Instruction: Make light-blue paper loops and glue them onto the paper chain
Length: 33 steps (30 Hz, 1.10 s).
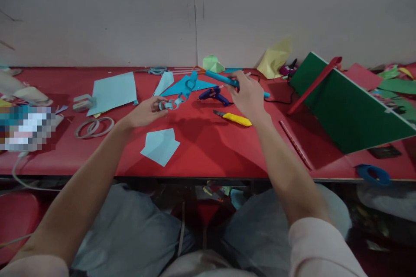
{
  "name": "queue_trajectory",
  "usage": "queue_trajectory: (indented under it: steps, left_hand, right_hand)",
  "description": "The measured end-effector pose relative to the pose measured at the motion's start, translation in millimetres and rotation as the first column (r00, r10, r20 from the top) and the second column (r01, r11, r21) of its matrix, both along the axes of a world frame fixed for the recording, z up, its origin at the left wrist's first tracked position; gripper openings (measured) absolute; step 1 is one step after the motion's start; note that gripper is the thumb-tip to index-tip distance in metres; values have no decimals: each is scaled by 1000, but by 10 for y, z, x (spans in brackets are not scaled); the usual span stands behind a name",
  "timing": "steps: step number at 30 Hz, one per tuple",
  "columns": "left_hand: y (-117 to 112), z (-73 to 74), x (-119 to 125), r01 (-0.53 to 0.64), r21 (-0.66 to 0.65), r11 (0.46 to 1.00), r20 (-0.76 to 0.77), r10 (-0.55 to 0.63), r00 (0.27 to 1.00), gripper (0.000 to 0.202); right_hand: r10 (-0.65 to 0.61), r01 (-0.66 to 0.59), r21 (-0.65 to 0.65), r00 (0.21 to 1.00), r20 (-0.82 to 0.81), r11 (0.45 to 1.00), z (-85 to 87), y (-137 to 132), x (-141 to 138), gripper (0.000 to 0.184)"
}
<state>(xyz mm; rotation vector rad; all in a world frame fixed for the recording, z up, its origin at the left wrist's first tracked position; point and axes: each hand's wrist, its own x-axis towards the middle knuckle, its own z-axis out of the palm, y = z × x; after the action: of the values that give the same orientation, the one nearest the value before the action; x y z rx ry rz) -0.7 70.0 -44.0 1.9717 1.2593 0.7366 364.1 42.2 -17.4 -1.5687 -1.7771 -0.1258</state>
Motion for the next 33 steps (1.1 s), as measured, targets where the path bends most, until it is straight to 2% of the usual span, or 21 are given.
queue_trajectory:
  steps: [5, 13, 17, 22, 26, 28, 30, 33]
  left_hand:
    - [82, 34, -119, -9, -16, 1000, 67, 10, 998, 67]
    - [45, 225, -222, -127, 6, 992, -199, 125, 972, 61]
    - [60, 311, -341, -209, -12, 978, -273, 198, 941, 59]
    - [40, 378, -426, -251, -56, 966, -346, 217, 913, 54]
    - [38, 312, -396, -266, -162, 950, -465, 164, 870, 53]
    - [52, 237, -368, -303, -246, 921, -454, 167, 875, 56]
    - [72, 160, -342, -369, -303, 879, -410, 230, 883, 57]
    - [110, 82, -323, -489, -311, 815, -395, 357, 846, 56]
  right_hand:
    - [-17, 14, -44, 998, -57, 999, -175, -11, 147, 29]
    - [44, -42, -32, 997, 69, 999, -285, -58, 137, 17]
    - [94, -79, -132, 989, 111, 988, -304, -112, 71, 21]
    - [147, -105, -288, 981, 127, 952, -362, -86, -37, 23]
    - [190, -131, -414, 976, 106, 901, -422, -61, -130, 24]
    - [205, -131, -439, 971, 126, 889, -458, -48, -159, 24]
    - [219, -127, -457, 964, 153, 880, -497, -25, -173, 26]
    - [289, -198, -438, 945, 153, 877, -547, 21, -192, 26]
